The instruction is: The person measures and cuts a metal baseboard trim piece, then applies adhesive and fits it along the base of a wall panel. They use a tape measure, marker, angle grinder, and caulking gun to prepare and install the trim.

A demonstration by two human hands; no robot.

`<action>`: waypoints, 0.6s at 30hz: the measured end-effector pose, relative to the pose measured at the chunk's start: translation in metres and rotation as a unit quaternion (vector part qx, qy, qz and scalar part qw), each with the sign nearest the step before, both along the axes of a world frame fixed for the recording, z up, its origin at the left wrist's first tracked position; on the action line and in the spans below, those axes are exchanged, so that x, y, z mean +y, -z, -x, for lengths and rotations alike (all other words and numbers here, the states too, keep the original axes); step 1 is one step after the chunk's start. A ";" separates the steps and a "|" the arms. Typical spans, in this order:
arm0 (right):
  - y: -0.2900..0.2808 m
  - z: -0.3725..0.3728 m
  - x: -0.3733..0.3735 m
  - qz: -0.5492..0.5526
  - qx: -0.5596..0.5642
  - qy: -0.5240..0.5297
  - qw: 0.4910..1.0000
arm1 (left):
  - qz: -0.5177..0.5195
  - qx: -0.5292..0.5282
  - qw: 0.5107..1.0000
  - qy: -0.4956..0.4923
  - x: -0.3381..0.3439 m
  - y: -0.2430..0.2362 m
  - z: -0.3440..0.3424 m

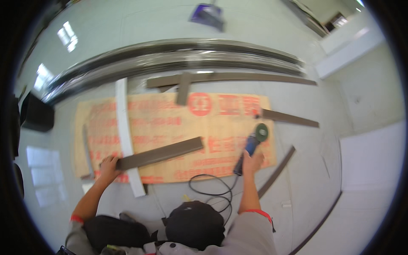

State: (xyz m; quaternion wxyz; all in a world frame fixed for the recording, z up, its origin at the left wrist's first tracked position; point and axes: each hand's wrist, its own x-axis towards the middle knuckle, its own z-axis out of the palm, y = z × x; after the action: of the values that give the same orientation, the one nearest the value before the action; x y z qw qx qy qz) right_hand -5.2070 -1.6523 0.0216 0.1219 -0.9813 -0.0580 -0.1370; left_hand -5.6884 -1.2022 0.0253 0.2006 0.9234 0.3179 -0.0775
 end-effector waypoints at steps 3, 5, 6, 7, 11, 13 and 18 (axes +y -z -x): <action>0.023 0.027 0.005 -0.077 0.217 0.096 0.968 | -0.025 -0.003 0.999 0.026 0.005 -0.019 0.002; 0.044 0.027 0.014 -0.090 0.167 0.129 0.973 | -0.025 0.002 0.999 0.025 0.009 -0.011 0.010; 0.051 -0.009 -0.026 -0.161 0.153 0.123 0.967 | -0.017 -0.011 0.999 0.044 0.011 0.000 -0.008; 0.051 -0.005 -0.026 -0.289 0.183 0.100 0.934 | -0.011 -0.006 0.998 0.053 0.013 0.004 -0.007; -0.001 0.034 0.023 -0.503 0.359 0.082 0.782 | -0.006 -0.023 0.997 0.068 0.018 -0.011 0.016; -0.061 0.060 0.058 -0.504 0.384 0.037 0.773 | -0.031 -0.074 0.995 0.063 0.018 -0.023 0.025; -0.187 0.123 0.127 -0.546 0.364 -0.130 0.743 | 0.172 -0.252 0.952 0.016 -0.020 -0.064 -0.037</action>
State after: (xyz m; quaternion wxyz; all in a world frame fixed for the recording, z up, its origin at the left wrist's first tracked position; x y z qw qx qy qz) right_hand -5.3300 -1.5257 0.2086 0.6650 -0.7054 -0.0516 0.2399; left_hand -5.6513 -1.2223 0.0889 0.4286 0.8695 0.2239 0.1007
